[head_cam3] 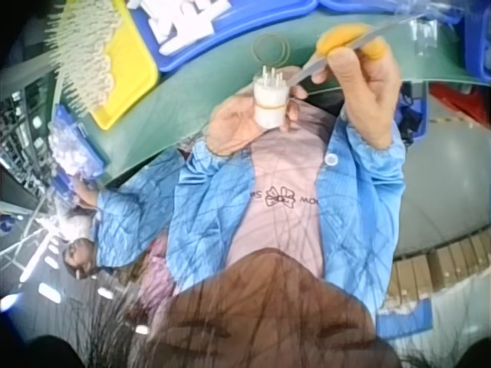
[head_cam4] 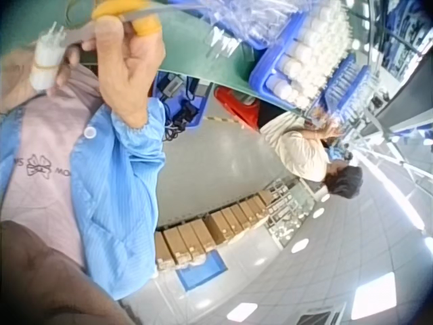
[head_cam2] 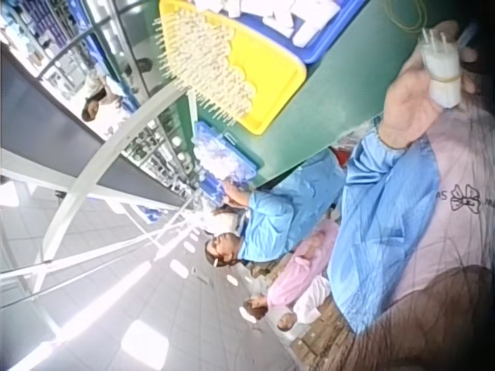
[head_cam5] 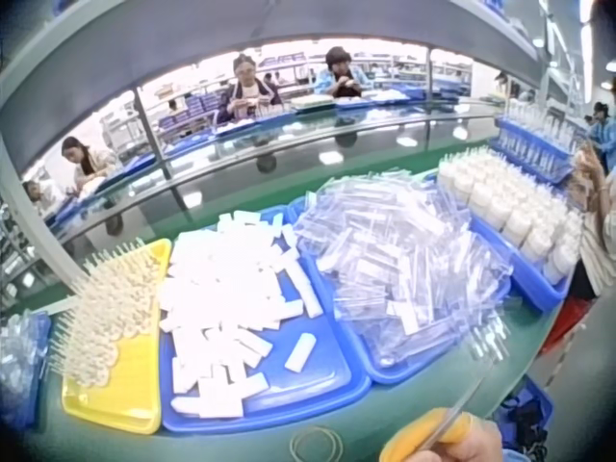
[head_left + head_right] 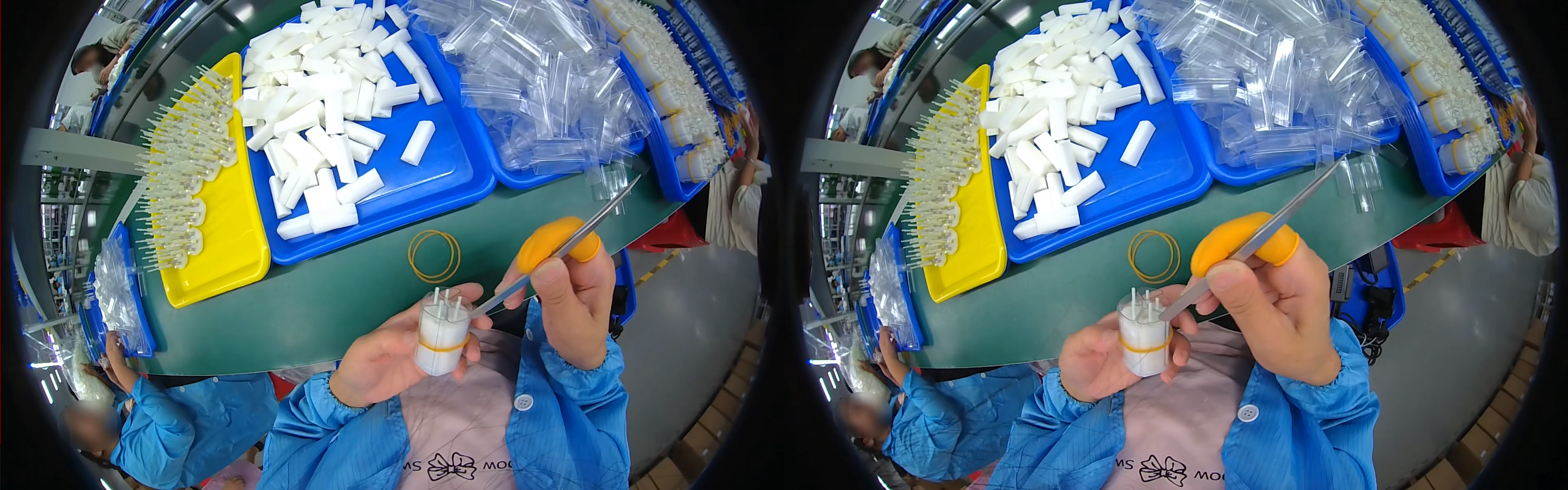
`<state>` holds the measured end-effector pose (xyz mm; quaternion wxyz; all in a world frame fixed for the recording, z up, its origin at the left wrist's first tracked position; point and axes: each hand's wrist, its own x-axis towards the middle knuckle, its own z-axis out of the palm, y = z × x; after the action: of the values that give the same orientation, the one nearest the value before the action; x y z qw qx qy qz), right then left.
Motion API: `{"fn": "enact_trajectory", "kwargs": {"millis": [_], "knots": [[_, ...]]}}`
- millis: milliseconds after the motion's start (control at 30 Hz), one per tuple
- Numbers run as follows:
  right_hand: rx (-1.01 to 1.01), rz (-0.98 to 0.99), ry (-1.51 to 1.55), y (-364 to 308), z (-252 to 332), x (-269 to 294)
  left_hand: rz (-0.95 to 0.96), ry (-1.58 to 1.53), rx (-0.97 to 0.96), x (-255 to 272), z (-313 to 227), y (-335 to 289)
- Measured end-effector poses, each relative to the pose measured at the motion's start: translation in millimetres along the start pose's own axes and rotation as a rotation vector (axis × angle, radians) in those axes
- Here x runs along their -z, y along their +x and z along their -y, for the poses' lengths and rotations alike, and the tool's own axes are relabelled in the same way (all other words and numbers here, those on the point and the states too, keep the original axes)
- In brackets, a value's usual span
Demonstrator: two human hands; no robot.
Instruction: The person assembles small white cylindrical components by inserting them into clear plastic tubes and securing them with rubber bands. They use tweezers to align the components and a yellow tool to assist in the process. The assembled units are placed into a tray.
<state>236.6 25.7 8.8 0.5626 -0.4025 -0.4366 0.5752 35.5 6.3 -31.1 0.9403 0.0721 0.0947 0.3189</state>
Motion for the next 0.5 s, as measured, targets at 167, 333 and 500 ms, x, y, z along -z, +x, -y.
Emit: {"fn": "enact_trajectory", "kwargs": {"millis": [167, 333, 500], "knots": [[0.040, -0.134, -0.220, 0.7, 8.0, 12.9, -0.032, -0.006, -0.042, 4.2, -0.1, -2.8], [0.314, -0.129, -1.091, 10.2, 12.2, 33.1, -0.132, 0.042, -0.088, 0.3, -5.7, -2.6], [0.362, -0.117, -1.447, 11.3, -9.2, 49.3, -0.126, -0.027, -0.126, -4.0, -10.0, -3.1]]}}
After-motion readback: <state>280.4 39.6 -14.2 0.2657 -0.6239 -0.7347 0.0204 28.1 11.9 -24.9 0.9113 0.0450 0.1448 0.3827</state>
